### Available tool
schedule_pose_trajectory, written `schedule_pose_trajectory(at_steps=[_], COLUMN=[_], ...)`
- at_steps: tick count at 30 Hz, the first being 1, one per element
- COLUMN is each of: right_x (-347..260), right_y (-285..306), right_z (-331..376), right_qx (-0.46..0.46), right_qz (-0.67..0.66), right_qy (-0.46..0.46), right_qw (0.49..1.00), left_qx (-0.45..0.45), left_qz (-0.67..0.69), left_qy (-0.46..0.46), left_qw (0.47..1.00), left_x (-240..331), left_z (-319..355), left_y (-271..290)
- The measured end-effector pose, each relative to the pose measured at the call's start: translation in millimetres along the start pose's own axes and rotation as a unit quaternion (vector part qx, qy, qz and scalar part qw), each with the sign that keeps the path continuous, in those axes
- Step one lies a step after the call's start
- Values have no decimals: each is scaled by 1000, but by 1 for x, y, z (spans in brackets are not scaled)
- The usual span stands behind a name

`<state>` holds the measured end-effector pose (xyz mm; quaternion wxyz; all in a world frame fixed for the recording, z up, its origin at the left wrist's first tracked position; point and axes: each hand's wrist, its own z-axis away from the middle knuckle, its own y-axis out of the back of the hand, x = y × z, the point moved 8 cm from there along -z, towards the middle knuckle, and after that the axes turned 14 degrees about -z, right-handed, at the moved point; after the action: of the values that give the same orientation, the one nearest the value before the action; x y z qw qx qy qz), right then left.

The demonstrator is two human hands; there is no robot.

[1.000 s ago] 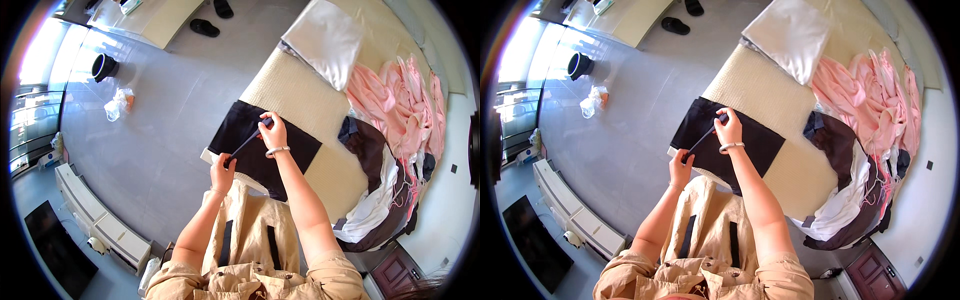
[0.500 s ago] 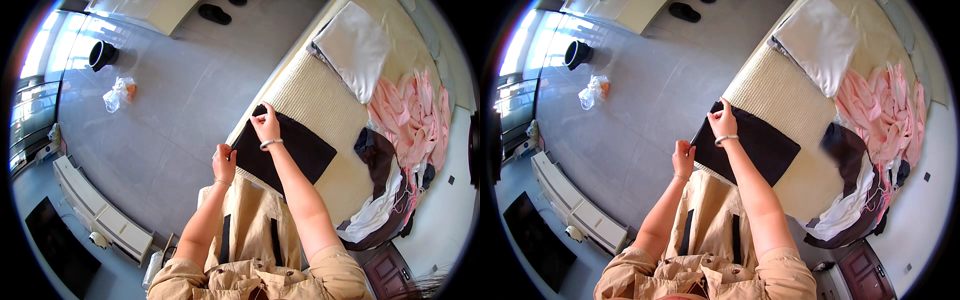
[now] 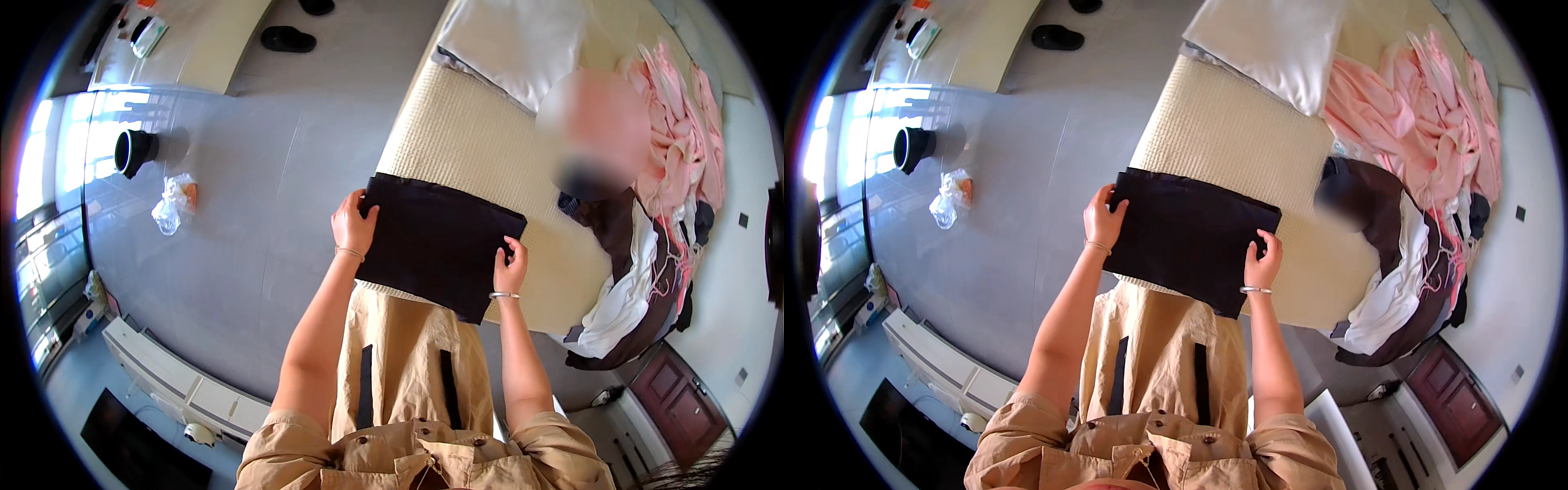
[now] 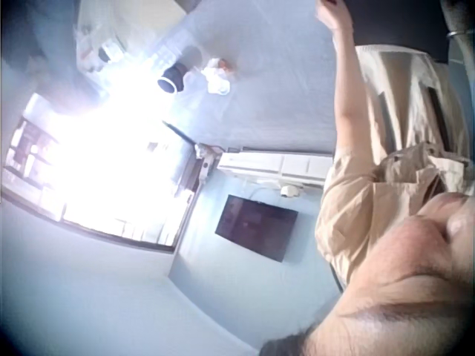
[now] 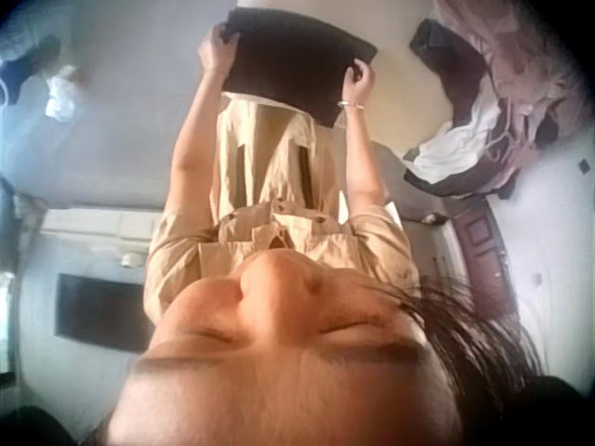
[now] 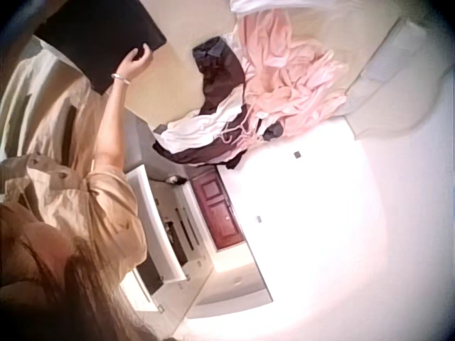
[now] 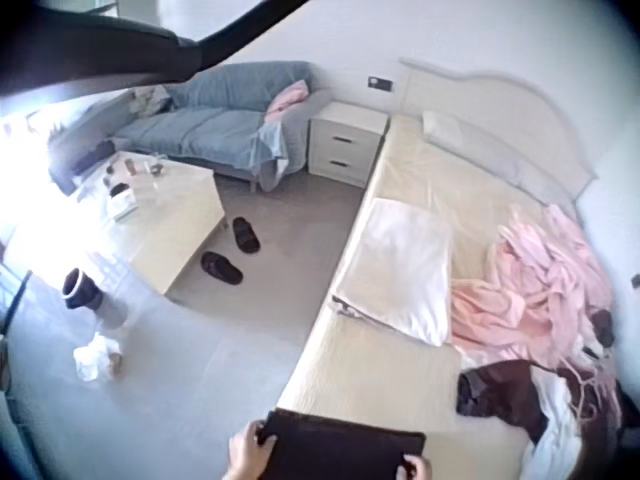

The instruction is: The person picks up a white top from a bed, spreads it out, folds the sleeves and sides by hand, and places it in a stack. The person then takes a pair of dark trousers, aligns the legs, folds them, and adds them to the same stack.

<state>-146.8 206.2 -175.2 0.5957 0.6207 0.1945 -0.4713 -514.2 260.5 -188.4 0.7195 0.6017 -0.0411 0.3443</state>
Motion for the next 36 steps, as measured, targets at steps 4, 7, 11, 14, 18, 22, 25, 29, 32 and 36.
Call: schedule_pose_trajectory(at_steps=[4, 7, 11, 14, 18, 22, 25, 29, 32, 36], right_x=[7, -9, -14, -28, -18, 8, 26, 34, 36, 35], right_y=[14, 10, -2, -11, -21, -30, -31, -30, -24, -21], right_z=[-4, -8, -8, -4, -7, -25, -37, -47, -56, -55], right_qx=[27, 35, 25, 3, -18, -56, -80, -90, -75, -76], right_qz=[13, 103, 108, 135, 170, 229, 269, 292, 295, 281], right_qy=[37, 117, 144, 176, 162, 140, 115, 128, 141, 139], right_qw=[999, 987, 983, 975, 972, 962, 953, 943, 942, 947], left_qx=[12, 29, 42, 40, 83, 82, 157, 43, 33, 15], left_qz=[68, 63, 69, 55, 60, 40, -128, -263, -291, -206], left_qy=[-10, -15, -17, -9, -39, -5, -161, -282, -265, -92], left_qw=[998, 997, 997, 998, 994, 996, 966, 922, 919, 974], left_x=[5, -1, -7, -9, -3, -13, 43, 64, 50, 11], left_z=[-9, -13, -10, -9, -12, -12, 8, 18, -9, -48], left_y=[-5, -11, -22, -26, -26, -35, -18, -42, -49, -48])
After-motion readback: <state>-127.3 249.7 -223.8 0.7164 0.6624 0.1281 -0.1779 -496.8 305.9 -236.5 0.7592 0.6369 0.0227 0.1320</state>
